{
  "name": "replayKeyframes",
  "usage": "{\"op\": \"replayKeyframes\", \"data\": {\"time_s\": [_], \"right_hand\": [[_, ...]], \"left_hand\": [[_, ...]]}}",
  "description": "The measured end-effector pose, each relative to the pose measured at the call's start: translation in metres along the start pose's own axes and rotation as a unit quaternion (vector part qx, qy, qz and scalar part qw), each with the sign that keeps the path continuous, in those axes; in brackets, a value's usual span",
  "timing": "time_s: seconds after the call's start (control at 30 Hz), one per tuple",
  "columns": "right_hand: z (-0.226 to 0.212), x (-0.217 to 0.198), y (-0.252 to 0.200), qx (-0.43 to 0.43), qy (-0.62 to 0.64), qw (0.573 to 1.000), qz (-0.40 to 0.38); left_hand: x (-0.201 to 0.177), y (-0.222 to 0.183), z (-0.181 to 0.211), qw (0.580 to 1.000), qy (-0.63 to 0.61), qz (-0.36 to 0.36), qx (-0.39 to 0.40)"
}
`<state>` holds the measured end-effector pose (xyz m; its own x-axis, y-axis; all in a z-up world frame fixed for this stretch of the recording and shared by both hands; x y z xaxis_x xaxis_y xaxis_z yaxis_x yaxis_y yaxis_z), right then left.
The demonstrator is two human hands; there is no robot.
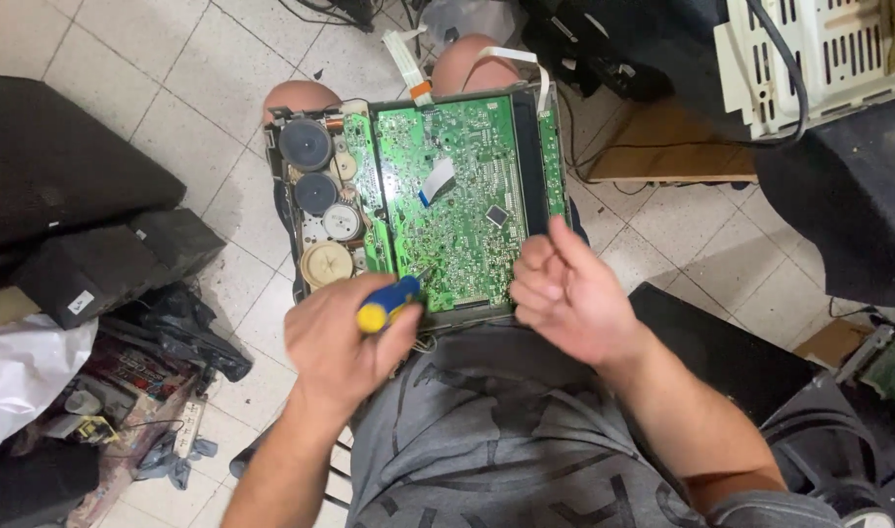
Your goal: Using a screwdriver to remove screws and prying apart the components of a circuit board assembly.
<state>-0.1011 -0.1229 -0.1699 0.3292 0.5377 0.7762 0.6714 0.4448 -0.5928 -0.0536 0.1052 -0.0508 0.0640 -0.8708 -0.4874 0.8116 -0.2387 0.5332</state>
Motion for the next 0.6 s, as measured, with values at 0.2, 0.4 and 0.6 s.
{"op": "replayKeyframes", "data": {"time_s": [0.2, 0.4, 0.6], "right_hand": [[-0.017, -0.002, 0.000, -0.070, 0.005, 0.997, -0.028], [-0.016, -0.008, 0.004, -0.081, 0.013, 0.996, -0.036], [-0.022, -0.004, 0.004, -0.099, 0.007, 0.994, -0.047]], "left_hand": [[0.021, 0.047, 0.022, 0.996, 0.026, -0.070, 0.051], [0.027, 0.044, 0.014, 0.995, 0.044, -0.074, 0.049], [0.033, 0.047, 0.015, 0.992, 0.062, -0.094, 0.051]]}}
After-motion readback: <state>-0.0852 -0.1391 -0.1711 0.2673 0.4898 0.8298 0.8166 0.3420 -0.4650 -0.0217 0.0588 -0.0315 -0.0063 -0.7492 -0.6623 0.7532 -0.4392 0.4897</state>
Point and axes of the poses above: each hand's wrist, its own y-axis towards the middle knuckle, its own x-axis out of the palm, z = x × y, the point moved 10 cm from there along y, towards the middle knuckle, and after that the axes turned 6 degrees about x, right-handed, at the moved point
